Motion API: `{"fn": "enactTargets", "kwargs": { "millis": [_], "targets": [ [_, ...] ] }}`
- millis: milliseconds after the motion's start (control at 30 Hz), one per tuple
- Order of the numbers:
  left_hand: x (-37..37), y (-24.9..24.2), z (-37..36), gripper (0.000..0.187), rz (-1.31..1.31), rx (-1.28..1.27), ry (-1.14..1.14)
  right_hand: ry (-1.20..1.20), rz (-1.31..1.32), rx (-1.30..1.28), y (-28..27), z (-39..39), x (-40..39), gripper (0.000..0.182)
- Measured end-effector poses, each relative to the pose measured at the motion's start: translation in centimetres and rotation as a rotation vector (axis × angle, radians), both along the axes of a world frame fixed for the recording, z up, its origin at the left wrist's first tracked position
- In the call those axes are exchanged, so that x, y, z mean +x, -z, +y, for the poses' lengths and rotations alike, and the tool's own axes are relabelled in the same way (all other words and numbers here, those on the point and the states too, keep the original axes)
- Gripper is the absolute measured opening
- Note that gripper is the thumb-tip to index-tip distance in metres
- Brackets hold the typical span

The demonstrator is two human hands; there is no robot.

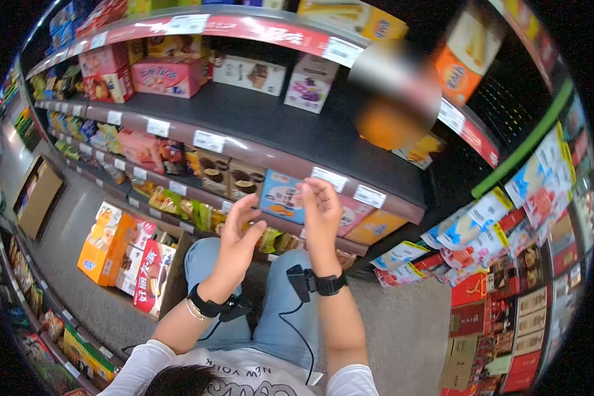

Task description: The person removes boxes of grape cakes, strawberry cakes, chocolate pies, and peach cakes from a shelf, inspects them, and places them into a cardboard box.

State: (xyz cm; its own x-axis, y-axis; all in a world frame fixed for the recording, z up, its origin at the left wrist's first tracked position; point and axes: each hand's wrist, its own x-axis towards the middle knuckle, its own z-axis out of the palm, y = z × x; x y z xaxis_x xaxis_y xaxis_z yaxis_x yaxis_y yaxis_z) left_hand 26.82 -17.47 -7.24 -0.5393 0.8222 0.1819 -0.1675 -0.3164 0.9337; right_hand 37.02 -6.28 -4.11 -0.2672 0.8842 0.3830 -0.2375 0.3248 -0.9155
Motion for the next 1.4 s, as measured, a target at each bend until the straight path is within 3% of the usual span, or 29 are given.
{"fn": "enactTargets", "kwargs": {
  "millis": [267,467,667,733,800,900,1100,1167,1267,1400],
  "targets": [
    [4.7,-5.4,11.0,0.047,0.031,0.126,0.247,0.355,0.038,0.13,-3.5,11.3,9.2,0.026],
    [7.8,-8.5,20.5,0.06,0.132,0.223,0.25,0.59,-0.114,0.21,-3.4,20.5,14.0,0.049],
    [8.1,-7.5,29.9,0.067,0.404,0.038,0.171,0.815,-0.315,0.213,-4.0,25.5,16.2,0.068],
    [7.8,-8.0,31.2,0.07,0.517,0.009,0.099,0.764,-0.293,0.201,-4.2,26.8,17.2,0.073],
    [7.8,-7.8,32.3,0.074,0.466,-0.094,0.113,0.798,-0.335,0.186,-4.1,28.7,17.9,0.072],
    [7.7,-6.4,35.9,0.074,0.438,-0.116,0.061,0.749,-0.209,0.027,-5.2,28.9,18.7,0.093],
    [7.3,-4.5,42.2,0.071,0.318,0.006,0.129,0.711,-0.337,0.08,-4.5,32.6,21.0,0.09],
    [7.5,-5.2,42.1,0.069,0.286,0.043,0.175,0.679,-0.262,0.1,-2.9,34.5,21.0,0.086],
    [8.0,-5.7,40.9,0.064,0.424,-0.074,0.148,0.596,-0.183,0.065,-2.8,34.5,20.9,0.08],
    [7.2,-4.4,41.2,0.067,0.454,-0.026,0.153,0.61,-0.211,0.007,-4.5,31.8,20.4,0.071]
  ]
}}
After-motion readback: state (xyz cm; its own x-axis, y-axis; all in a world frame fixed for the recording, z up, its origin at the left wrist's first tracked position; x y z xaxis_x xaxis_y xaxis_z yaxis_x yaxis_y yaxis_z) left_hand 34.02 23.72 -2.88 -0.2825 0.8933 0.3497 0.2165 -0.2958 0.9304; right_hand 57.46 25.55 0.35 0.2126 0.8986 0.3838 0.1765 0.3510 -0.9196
